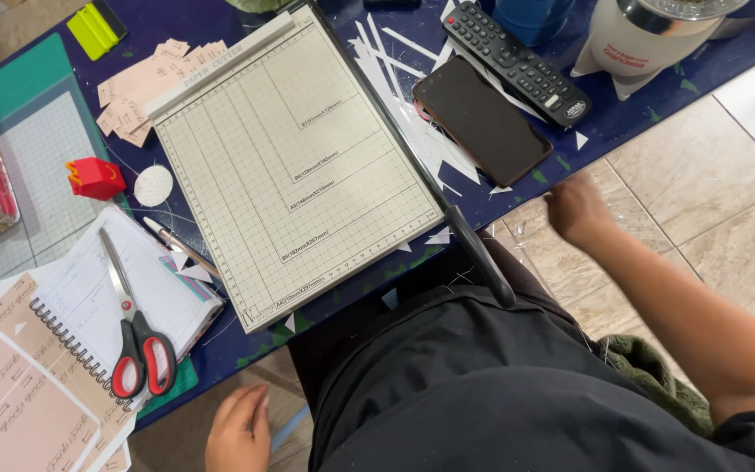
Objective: Cutting printed paper strips using a manual paper trimmer on a workspace
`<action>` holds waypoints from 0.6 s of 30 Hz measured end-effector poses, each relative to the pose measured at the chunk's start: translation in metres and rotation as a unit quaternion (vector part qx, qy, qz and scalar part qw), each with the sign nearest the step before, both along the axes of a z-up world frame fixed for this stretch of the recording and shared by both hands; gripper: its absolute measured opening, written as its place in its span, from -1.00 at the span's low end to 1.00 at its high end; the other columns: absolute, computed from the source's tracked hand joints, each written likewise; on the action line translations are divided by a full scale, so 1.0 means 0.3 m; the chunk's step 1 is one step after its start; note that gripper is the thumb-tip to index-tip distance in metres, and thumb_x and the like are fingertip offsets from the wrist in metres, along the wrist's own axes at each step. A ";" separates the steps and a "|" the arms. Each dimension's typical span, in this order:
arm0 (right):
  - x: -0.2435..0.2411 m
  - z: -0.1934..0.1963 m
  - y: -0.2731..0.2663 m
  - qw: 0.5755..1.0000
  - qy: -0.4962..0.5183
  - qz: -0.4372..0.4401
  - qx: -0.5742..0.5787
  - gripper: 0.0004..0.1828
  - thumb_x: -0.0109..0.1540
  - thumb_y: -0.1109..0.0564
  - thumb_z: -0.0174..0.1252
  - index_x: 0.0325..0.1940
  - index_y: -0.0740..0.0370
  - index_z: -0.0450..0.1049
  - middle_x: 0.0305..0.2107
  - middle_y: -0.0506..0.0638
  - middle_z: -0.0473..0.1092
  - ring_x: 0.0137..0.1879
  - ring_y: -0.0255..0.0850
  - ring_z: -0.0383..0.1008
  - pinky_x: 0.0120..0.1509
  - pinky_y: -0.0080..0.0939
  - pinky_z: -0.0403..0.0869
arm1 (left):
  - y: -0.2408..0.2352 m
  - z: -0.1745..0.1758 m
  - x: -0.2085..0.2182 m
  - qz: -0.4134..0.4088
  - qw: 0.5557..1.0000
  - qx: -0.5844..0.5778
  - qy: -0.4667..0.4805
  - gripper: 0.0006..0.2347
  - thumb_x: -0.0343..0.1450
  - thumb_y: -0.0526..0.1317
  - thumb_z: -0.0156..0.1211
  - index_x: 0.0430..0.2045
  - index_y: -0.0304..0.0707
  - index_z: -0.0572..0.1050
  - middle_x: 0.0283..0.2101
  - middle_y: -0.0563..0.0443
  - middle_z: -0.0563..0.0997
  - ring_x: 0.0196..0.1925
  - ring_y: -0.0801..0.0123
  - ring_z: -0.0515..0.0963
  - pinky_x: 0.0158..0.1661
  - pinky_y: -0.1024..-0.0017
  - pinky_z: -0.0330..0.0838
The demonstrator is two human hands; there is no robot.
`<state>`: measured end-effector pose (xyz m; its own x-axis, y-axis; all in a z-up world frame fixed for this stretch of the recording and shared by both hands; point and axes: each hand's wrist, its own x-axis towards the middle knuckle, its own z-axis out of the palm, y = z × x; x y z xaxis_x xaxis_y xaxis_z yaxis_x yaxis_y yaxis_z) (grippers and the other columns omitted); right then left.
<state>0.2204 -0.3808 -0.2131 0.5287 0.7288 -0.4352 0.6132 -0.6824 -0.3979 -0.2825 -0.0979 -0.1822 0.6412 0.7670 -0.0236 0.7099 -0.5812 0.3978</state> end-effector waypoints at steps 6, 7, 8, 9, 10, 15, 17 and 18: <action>-0.114 -0.027 -0.019 0.996 0.058 -0.056 0.036 -0.20 0.01 0.09 0.23 0.39 -0.21 0.41 0.42 0.21 0.11 0.53 0.14 0.10 0.59 0.11 0.14 | -0.009 -0.101 -0.057 -0.020 0.998 0.041 -0.035 -0.72 0.38 -0.25 0.20 -0.03 -0.06 0.63 0.39 -0.04 0.43 0.25 0.17 0.52 0.07 0.17 0.47; -0.132 -0.049 0.001 0.996 0.056 -0.056 0.035 -0.20 0.01 0.09 0.23 0.39 -0.21 0.41 0.42 0.21 0.11 0.53 0.14 0.10 0.59 0.11 0.14 | -0.028 -0.045 0.006 -0.020 0.998 0.040 -0.036 -0.72 0.38 -0.25 0.20 -0.03 -0.06 0.63 0.39 -0.04 0.43 0.25 0.17 0.52 0.07 0.17 0.47; -0.156 -0.073 0.022 0.985 0.014 0.108 0.136 -0.38 0.17 -0.08 0.08 0.34 -0.15 0.44 0.24 0.14 0.27 0.34 0.13 0.23 0.46 0.13 0.22 | -0.048 0.015 0.061 -0.019 0.998 -0.035 -0.040 -0.75 0.41 -0.21 0.18 -0.05 -0.10 0.65 0.26 0.05 0.55 0.24 0.31 0.55 0.15 0.25 0.44; -0.181 -0.096 0.044 0.935 -0.030 0.267 0.232 -0.46 0.32 -0.26 -0.08 0.30 -0.08 0.47 0.07 0.07 0.43 0.14 0.12 0.36 0.33 0.16 0.30 | -0.068 0.077 0.116 -0.018 0.993 -0.110 -0.044 -0.75 0.44 -0.16 0.15 -0.07 -0.14 0.67 0.13 0.13 0.66 0.23 0.44 0.58 0.23 0.32 0.41; -0.180 -0.075 0.049 0.934 -0.031 0.268 0.233 -0.46 0.32 -0.26 -0.08 0.30 -0.08 0.47 0.07 0.07 0.43 0.14 0.12 0.36 0.33 0.16 0.30 | -0.087 0.115 0.161 -0.017 0.993 -0.108 -0.045 -0.75 0.44 -0.16 0.15 -0.07 -0.14 0.67 0.13 0.13 0.66 0.23 0.44 0.58 0.23 0.32 0.41; -0.040 -0.024 0.039 0.981 -0.091 0.174 -0.003 -0.61 0.15 -0.03 0.01 0.02 -0.07 0.54 0.05 0.03 0.37 0.15 0.06 0.38 0.16 0.10 0.42 | -0.141 0.267 0.330 -0.153 0.939 -0.294 -0.087 -0.68 0.45 -0.13 0.11 0.07 -0.13 0.61 0.24 0.06 0.61 0.33 0.32 0.53 0.30 0.32 0.36; 0.050 -0.030 0.000 0.959 -0.219 0.116 -0.135 -0.59 0.15 0.04 0.06 0.08 -0.11 0.53 0.21 0.01 0.31 0.29 0.03 0.30 0.27 0.05 0.35 | -0.143 0.255 0.335 -0.152 0.940 -0.295 -0.079 -0.69 0.44 -0.13 0.14 0.06 -0.08 0.62 0.23 0.09 0.61 0.32 0.33 0.54 0.28 0.31 0.38; 0.098 -0.033 -0.021 0.902 -0.343 0.048 -0.257 -0.54 0.15 0.11 0.10 0.14 -0.16 0.52 0.37 -0.02 0.25 0.44 -0.01 0.22 0.38 -0.01 0.29 | -0.143 0.247 0.344 -0.156 0.940 -0.294 -0.070 -0.70 0.43 -0.13 0.17 0.04 -0.03 0.63 0.22 0.12 0.62 0.31 0.33 0.55 0.27 0.30 0.40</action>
<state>0.2499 -0.3872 -0.2230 0.7476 0.5807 -0.3225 0.6606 -0.5995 0.4519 -0.1794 -0.1406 -0.1080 0.8613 0.4219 -0.2831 0.4576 -0.4022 0.7930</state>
